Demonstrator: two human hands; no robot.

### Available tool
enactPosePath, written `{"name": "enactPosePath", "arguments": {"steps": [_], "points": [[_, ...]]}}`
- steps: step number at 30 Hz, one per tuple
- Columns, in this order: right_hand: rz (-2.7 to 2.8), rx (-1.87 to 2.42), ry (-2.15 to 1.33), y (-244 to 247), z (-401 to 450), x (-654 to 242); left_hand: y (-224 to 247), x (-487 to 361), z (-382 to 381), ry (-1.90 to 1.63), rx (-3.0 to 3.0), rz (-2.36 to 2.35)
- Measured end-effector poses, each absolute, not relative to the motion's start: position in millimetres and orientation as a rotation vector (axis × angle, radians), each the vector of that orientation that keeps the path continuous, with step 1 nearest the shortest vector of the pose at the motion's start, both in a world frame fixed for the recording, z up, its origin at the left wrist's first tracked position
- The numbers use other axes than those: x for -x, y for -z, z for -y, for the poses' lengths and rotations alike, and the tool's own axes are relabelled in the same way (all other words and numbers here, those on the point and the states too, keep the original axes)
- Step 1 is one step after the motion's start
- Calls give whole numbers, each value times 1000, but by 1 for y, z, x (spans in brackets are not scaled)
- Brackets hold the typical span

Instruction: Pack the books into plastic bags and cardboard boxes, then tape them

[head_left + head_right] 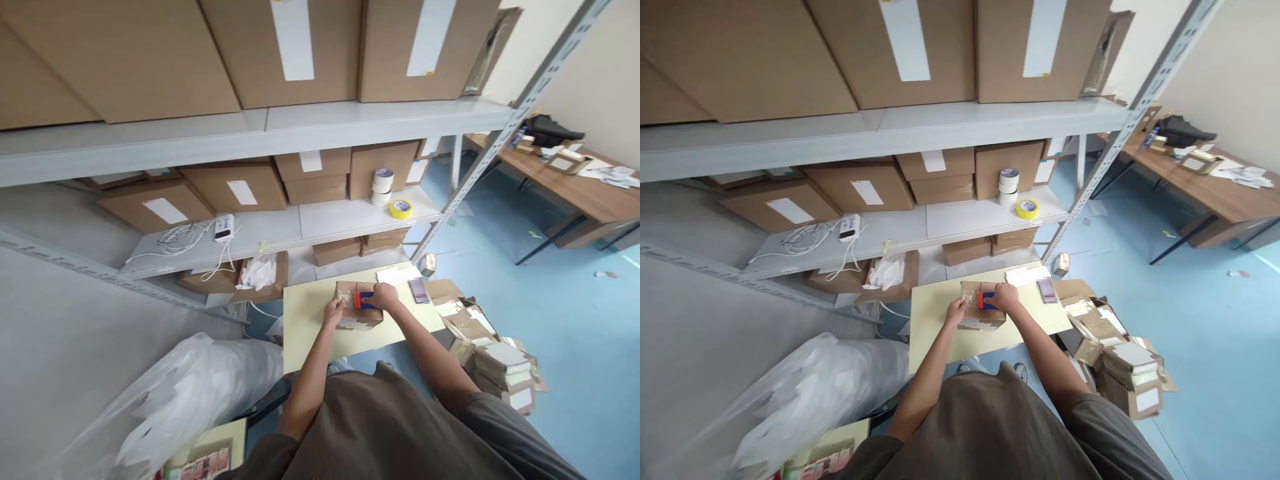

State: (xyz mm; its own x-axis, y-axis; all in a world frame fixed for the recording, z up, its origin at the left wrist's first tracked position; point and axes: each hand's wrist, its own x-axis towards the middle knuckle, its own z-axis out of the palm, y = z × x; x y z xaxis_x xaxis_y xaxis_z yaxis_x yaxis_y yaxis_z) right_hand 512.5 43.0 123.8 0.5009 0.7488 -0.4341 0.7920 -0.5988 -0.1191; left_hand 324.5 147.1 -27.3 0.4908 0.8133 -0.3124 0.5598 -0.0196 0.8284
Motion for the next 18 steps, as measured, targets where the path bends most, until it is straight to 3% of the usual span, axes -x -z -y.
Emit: {"name": "enactPosePath", "arguments": {"steps": [9,18], "points": [[-1167,-2761,740,-125,39,-599,39,-424,-82,-213,-1681,-1065],[-916,-2817,677,-137,141,-696,49,-437,-81,-221,-1587,-1035]]}}
